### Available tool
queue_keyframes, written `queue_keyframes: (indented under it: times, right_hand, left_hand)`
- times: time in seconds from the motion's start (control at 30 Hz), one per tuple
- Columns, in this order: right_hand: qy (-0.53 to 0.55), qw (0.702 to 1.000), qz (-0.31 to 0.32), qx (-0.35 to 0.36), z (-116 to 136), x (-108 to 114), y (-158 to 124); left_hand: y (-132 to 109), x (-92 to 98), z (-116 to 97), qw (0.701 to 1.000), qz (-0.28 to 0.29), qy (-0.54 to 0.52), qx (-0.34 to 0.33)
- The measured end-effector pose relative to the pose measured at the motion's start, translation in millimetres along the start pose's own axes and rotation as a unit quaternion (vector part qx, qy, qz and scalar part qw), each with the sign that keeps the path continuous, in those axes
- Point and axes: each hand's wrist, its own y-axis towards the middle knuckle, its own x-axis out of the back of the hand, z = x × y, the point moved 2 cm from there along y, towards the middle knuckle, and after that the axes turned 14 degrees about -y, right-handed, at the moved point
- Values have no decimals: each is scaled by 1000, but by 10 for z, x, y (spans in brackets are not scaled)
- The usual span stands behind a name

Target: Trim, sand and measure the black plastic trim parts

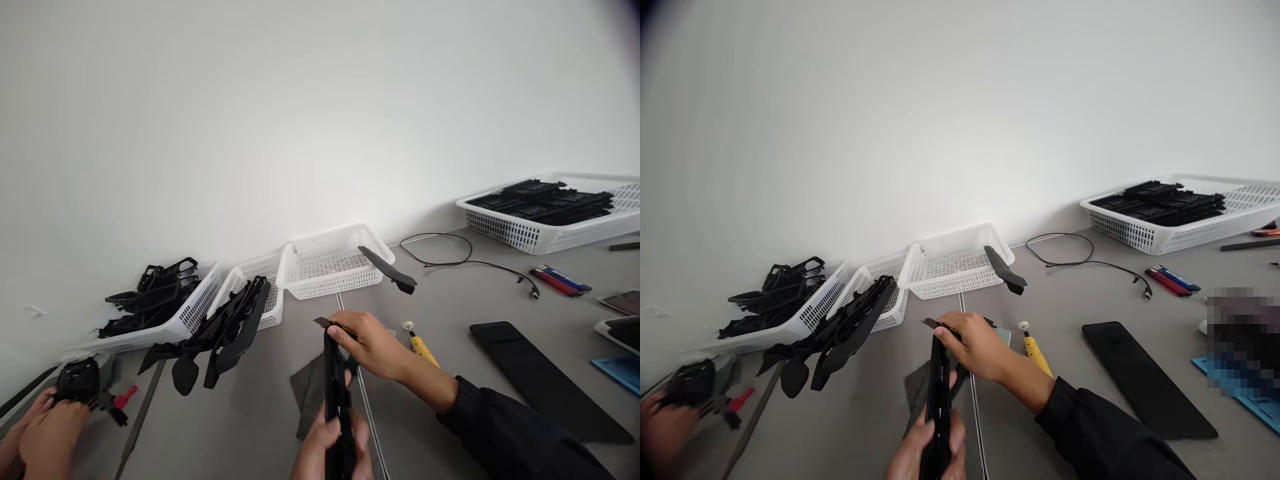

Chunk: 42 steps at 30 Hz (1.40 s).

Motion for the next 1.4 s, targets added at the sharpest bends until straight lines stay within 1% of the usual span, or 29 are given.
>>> queue_keyframes:
  times: [0.1, 0.17, 0.2, 0.27, 0.33, 0.37, 0.43, 0.5, 0.57, 0.67, 0.8, 0.9, 1.0, 1.13, 1.23, 1.4]
  right_hand:
    - [3, 999, 14, 40, -58, 56, 27]
    - [-25, 999, -1, 47, -178, 119, 51]
    - [-50, 998, -11, 39, -260, 146, 56]
    - [-108, 994, -19, 10, -436, 175, 40]
    - [-154, 988, -12, -16, -581, 163, -7]
    - [-171, 985, -4, -28, -632, 145, -35]
    - [-192, 980, 15, -52, -693, 95, -87]
    - [-202, 976, 33, -79, -721, 41, -120]
    - [-212, 970, 38, -112, -743, -2, -135]
    - [-241, 960, 37, -141, -778, -39, -143]
    - [-253, 960, 49, -109, -785, -58, -148]
    - [-240, 965, 59, -83, -771, -67, -156]
    - [-227, 970, 56, -73, -764, -70, -168]
    - [-222, 971, 50, -69, -759, -68, -178]
    - [-237, 967, 46, -79, -766, -57, -178]
    - [-251, 961, 17, -117, -795, -29, -186]
  left_hand:
    - [502, -79, -221, 1000, 0, -13, -3]
    - [818, -159, -342, 999, 3, -16, -33]
    - [952, -194, -388, 999, 9, -9, -50]
    - [1161, -221, -440, 998, 18, 17, -62]
    - [1294, -177, -442, 996, 37, 47, -71]
    - [1337, -134, -422, 994, 55, 61, -68]
    - [1384, -30, -348, 991, 103, 70, -49]
    - [1397, 70, -265, 988, 141, 46, -35]
    - [1399, 140, -210, 986, 160, 18, -43]
    - [1405, 186, -196, 987, 151, -17, -59]
    - [1396, 196, -234, 989, 133, -40, -53]
    - [1366, 191, -258, 990, 133, -40, -36]
    - [1332, 173, -277, 991, 131, -30, -18]
    - [1306, 142, -296, 991, 130, -24, -14]
    - [1297, 132, -300, 991, 132, -20, -15]
    - [1287, 129, -305, 990, 138, -13, -17]
